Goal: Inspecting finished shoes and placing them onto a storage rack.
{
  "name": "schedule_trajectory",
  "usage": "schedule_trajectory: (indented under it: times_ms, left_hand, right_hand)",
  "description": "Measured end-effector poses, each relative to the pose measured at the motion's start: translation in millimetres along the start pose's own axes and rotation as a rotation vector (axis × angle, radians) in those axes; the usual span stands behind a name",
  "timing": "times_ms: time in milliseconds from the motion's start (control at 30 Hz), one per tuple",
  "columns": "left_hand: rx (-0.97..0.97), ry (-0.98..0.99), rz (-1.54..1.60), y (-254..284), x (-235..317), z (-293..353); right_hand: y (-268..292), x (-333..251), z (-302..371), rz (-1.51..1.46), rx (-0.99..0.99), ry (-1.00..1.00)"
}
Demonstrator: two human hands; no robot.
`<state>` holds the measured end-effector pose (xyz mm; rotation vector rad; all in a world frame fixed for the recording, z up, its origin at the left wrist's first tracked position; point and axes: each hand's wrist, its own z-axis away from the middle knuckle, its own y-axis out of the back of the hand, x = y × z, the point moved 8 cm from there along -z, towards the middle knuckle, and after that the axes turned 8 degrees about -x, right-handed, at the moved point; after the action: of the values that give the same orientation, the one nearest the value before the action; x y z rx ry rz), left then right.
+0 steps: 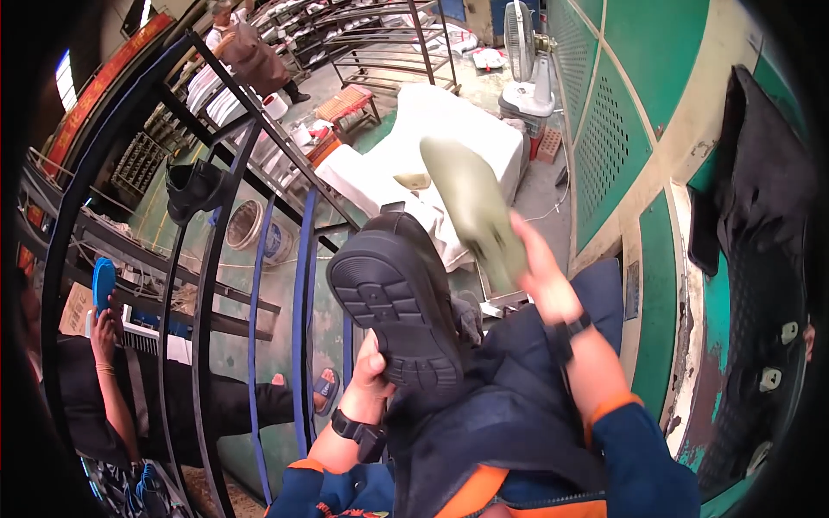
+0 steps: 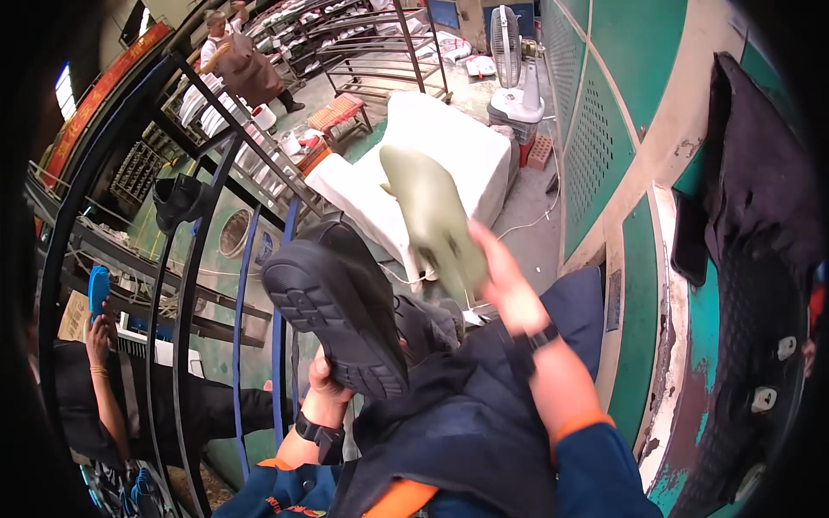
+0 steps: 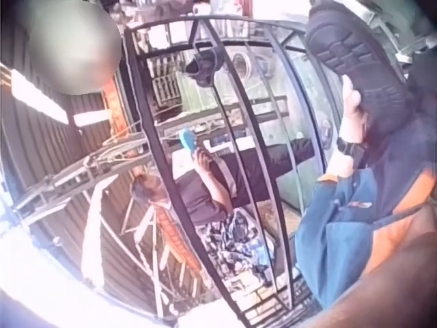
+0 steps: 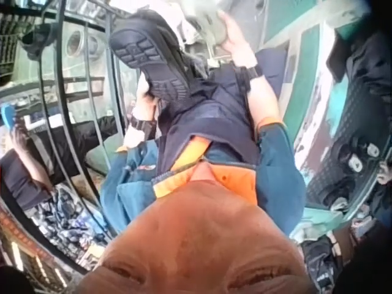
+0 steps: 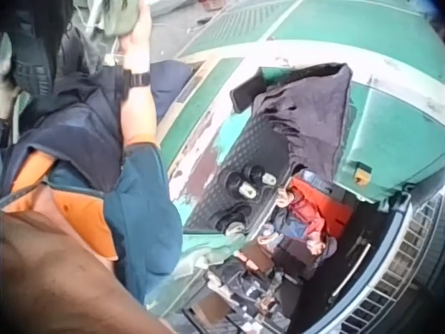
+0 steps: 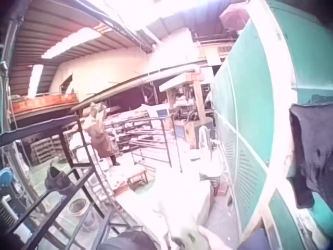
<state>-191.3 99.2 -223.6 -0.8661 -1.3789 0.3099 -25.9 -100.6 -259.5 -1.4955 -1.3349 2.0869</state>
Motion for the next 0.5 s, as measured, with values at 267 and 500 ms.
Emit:
schedule_trajectory:
  times_ms: [267, 500]
  left_hand:
    - [0.053, -0.459, -1.176, -20, 70, 10]
    - [-0.205, -0.297, -1.782, -74, 46, -34]
  right_hand:
    - [-14, 99, 5, 0.155, -0.200, -0.419]
    - [-52, 63, 39, 0.011, -0.170, -0.176]
